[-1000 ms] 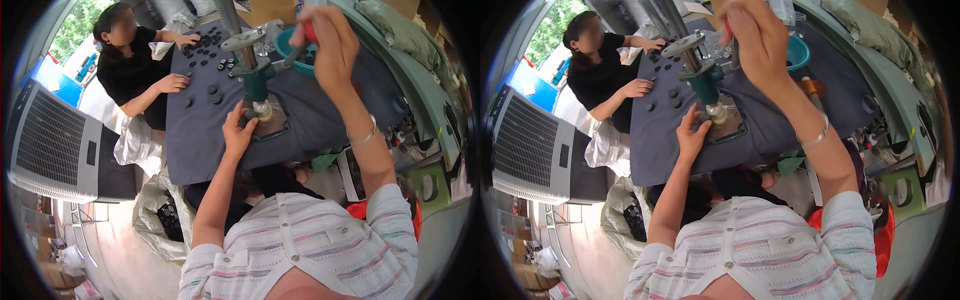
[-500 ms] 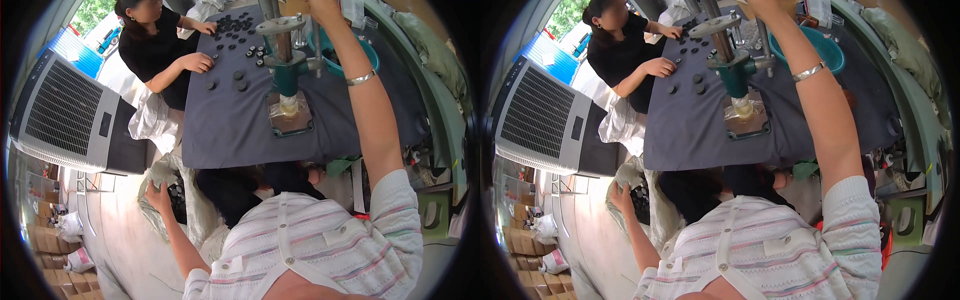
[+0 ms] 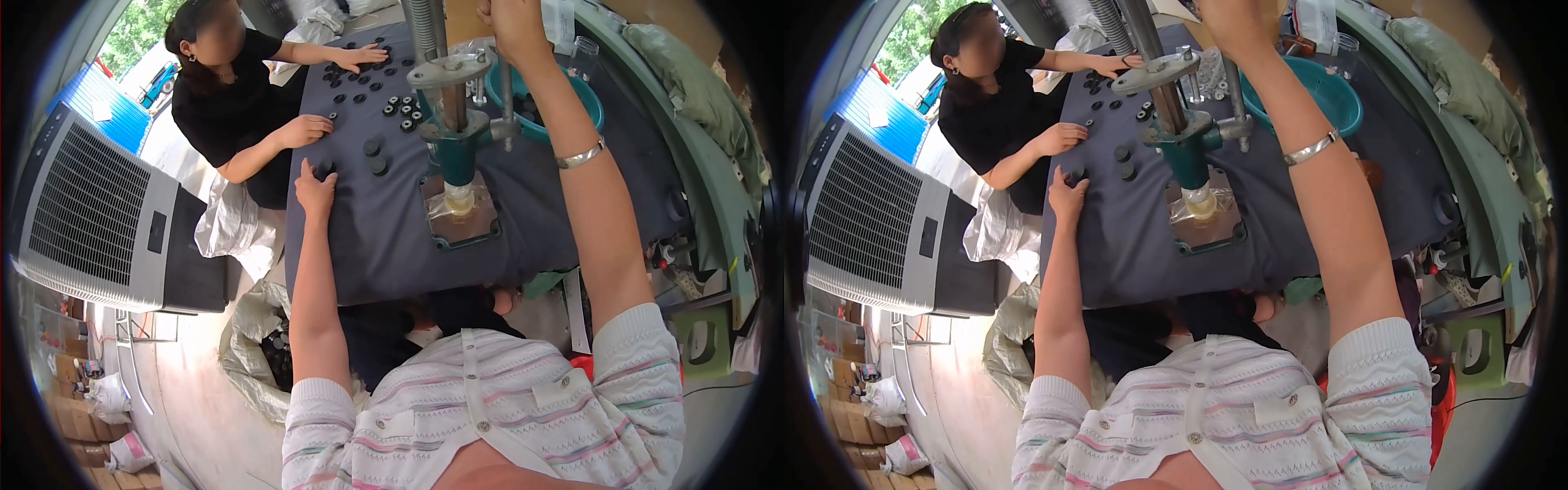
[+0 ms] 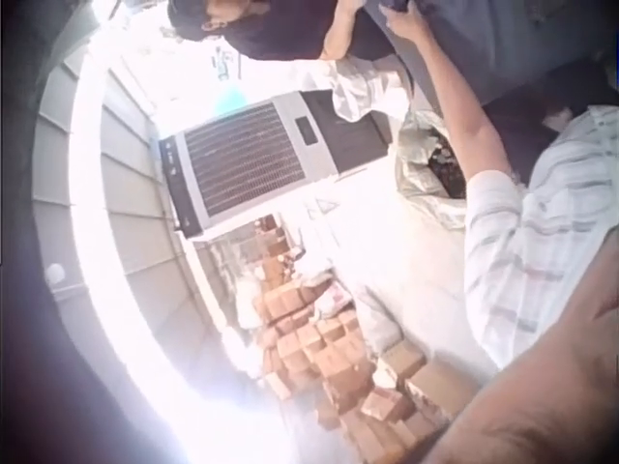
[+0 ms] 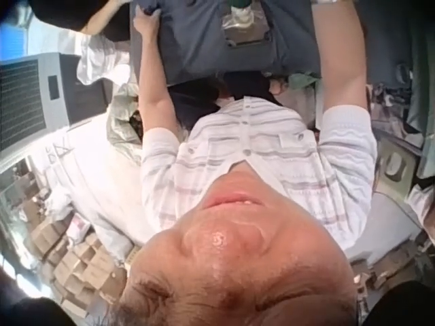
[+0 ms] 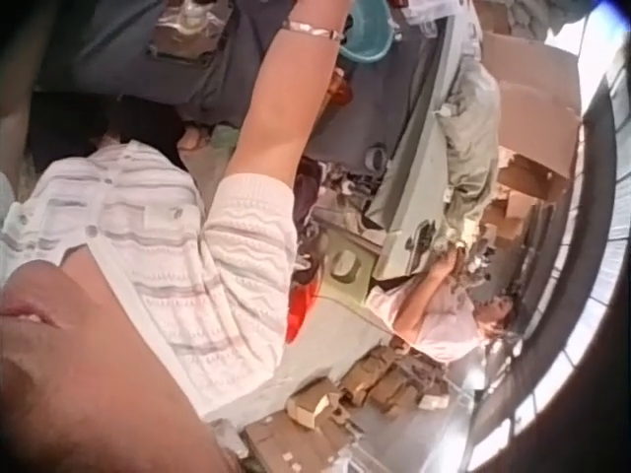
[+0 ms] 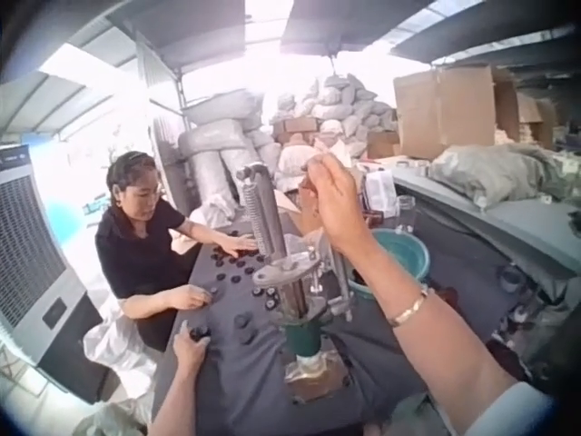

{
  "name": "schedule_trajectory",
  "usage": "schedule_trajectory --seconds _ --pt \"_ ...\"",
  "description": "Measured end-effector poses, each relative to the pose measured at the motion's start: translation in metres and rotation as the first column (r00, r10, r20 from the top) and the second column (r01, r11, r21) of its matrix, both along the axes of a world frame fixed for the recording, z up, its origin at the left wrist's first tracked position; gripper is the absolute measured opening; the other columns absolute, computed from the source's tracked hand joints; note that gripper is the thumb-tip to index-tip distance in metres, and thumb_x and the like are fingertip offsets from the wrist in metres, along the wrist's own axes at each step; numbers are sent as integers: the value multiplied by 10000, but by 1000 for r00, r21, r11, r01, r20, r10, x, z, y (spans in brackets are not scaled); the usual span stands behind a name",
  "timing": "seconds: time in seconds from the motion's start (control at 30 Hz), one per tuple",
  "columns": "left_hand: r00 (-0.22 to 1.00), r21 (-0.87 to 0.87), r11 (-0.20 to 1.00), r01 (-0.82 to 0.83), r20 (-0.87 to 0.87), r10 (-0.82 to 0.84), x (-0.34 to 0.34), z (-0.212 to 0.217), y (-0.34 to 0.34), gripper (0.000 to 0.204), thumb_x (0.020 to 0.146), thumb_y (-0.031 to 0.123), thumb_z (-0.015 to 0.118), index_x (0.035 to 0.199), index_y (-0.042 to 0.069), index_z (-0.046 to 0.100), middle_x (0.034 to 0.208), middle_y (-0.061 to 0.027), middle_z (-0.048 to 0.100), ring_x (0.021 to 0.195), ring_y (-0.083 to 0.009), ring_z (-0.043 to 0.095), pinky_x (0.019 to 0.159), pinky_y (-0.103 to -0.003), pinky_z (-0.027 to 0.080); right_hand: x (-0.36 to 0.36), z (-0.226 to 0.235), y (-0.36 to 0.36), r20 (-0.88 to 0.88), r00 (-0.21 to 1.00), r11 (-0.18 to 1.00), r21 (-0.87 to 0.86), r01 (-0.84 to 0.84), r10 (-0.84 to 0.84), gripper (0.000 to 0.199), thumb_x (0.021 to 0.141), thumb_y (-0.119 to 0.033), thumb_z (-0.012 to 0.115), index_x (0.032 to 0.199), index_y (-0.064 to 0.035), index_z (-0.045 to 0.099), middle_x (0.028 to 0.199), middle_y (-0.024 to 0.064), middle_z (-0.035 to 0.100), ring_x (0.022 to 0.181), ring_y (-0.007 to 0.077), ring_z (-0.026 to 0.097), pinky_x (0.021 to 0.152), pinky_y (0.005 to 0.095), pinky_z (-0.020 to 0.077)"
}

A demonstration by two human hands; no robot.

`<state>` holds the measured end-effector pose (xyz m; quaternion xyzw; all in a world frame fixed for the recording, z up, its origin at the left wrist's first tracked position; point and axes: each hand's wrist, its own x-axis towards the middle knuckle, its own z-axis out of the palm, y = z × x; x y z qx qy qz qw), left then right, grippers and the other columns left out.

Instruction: The person places circular pieces onto a press machine by hand, operates the lever to press them, and sorts the pressed parts on the table.

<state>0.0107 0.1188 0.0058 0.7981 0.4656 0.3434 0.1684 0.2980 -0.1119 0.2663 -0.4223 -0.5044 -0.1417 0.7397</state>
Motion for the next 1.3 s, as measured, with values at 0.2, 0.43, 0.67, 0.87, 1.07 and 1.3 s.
schedule_trajectory --seconds 0.2,0.43,0.67,0.87,1.07,1.3 --pt "997 -1 1000 -24 -73 24 22 7 1 842 701 226 803 1426 46 414 1133 -103 677 1105 -315 551 951 -392 455 -13 5 -15 -82 996 996 -90 22 -29 247 1016 -255 494 909 -58 597 728 -30 515 615 39 441 527 198 352" --pt "998 93 995 -32 -57 38 16 -2 9 861 676 248 815 1425 58 437 1078 -83 699 1035 -320 595 921 -406 475 -17 5 -11 -166 986 997 -72 -40 27 240 1014 -270 502 938 -71 612 735 -36 524 598 29 433 507 186 345" --pt "987 58 990 125 92 -130 20 15 -36 795 698 177 803 1394 12 457 1024 -109 696 949 -294 626 869 -378 491 24 -5 12 99 994 992 119 42 -54 235 1011 -241 498 923 -49 600 720 -25 521 584 54 449 510 221 360" --pt "781 61 814 578 248 -573 34 44 -156 809 645 -3 806 1386 32 483 974 -131 674 861 -236 662 778 -339 526 -4 7 -20 -28 990 990 -37 139 -140 240 999 -231 498 873 -49 588 676 -2 524 554 82 459 521 256 374" --pt "737 -82 746 661 260 -624 53 51 -209 822 653 12 799 1401 61 462 959 -131 654 891 -283 635 807 -357 517 -1 1 -2 37 976 976 -38 216 -214 261 997 -239 491 860 -32 571 669 32 521 604 129 498 574 292 405" --pt "719 21 739 674 216 -661 73 43 -212 794 669 25 784 1395 82 467 997 -146 641 911 -313 621 812 -392 514 -3 1 -4 42 983 984 -20 180 -179 272 993 -239 491 876 -3 556 706 54 521 714 162 529 685 302 426"
